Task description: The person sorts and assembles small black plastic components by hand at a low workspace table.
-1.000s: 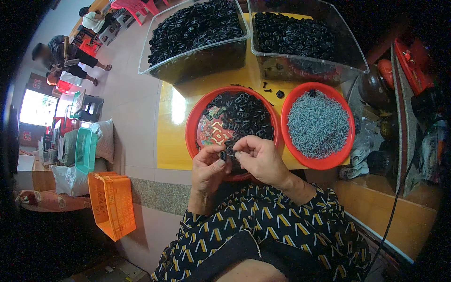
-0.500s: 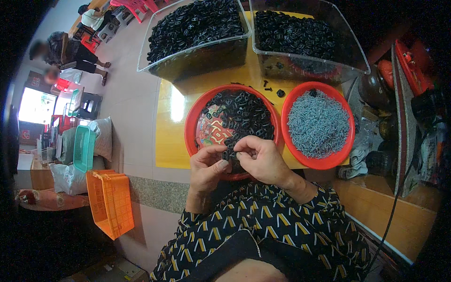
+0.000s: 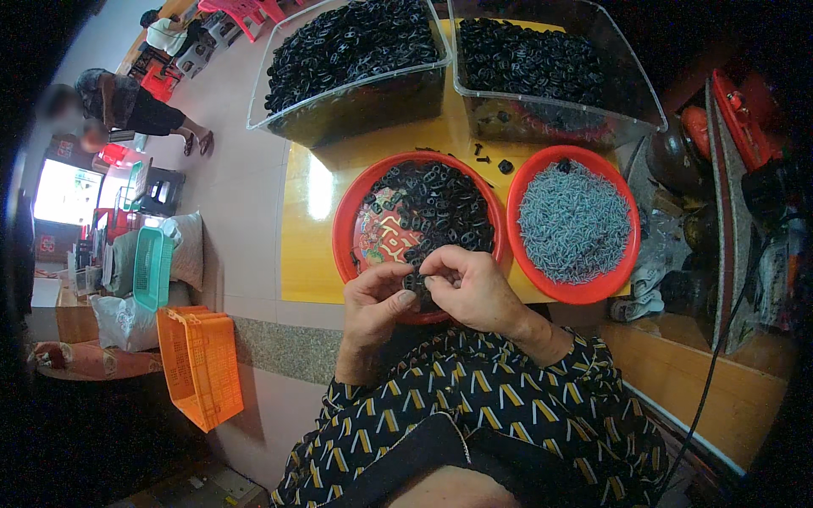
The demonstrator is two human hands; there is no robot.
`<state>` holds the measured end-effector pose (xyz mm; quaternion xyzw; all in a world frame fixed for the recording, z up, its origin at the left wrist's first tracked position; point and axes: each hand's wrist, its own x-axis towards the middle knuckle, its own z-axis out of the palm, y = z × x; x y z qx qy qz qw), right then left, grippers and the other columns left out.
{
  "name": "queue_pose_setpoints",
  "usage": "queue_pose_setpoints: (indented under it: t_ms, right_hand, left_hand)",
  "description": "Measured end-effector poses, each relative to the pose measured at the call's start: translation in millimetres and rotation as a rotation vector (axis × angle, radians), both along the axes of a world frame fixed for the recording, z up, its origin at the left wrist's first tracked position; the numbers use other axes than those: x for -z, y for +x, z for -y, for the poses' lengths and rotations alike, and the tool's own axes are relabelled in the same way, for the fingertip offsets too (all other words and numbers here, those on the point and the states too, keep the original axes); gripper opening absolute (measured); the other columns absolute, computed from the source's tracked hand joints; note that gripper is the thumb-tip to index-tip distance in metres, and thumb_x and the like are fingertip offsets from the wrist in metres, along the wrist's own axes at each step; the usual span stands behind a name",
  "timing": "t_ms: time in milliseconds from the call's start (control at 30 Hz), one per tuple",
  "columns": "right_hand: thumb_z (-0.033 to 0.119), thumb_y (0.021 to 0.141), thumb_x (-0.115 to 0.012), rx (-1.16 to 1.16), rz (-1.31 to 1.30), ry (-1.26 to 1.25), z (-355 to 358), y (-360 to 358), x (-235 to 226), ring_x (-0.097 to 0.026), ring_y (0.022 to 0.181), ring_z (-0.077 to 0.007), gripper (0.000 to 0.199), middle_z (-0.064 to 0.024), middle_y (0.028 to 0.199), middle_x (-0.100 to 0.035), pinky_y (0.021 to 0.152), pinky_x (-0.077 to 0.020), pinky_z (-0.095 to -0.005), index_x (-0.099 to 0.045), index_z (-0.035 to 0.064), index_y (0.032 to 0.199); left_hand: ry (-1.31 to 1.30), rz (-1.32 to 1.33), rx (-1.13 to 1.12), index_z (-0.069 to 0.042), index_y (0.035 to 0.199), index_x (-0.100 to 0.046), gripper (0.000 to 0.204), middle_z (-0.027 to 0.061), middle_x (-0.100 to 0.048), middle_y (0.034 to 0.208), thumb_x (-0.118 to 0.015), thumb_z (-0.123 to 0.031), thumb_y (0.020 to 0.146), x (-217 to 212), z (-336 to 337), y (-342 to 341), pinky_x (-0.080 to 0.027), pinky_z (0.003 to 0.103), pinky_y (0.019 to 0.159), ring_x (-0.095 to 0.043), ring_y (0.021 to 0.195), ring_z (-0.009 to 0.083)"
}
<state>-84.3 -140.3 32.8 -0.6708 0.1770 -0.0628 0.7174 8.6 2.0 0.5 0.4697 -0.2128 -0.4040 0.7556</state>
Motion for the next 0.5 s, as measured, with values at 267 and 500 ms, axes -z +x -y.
queue_pose_setpoints:
  t_ms: [267,500]
  right_hand:
    - [-0.003,0.075,-0.051,-0.021,0.002,0.014,1.0,-0.4,0.8,-0.048,0.069,-0.0015,0.012,0.0017,0.076,-0.051,0.057,-0.0406,-0.0156,-0.054,-0.0015,0.087]
    - [-0.003,0.076,-0.052,-0.017,0.009,0.036,1.1,0.8,-2.1,-0.048,0.067,-0.0016,0.012,0.0019,0.075,-0.052,0.056,-0.0405,-0.0159,-0.053,-0.0014,0.088]
  left_hand:
    - [-0.003,-0.035,0.030,0.005,0.104,-0.050,0.031,0.0064,-0.057,0.086,-0.059,0.005,0.074,-1.7,3.1,-3.2,-0.046,0.023,0.067,-0.055,0.075,0.0110]
    - [0.035,0.000,-0.010,0.005,0.103,-0.051,0.029,0.0063,-0.057,0.086,-0.059,0.005,0.074,-7.2,5.9,-6.2,-0.046,0.022,0.067,-0.055,0.076,0.0107]
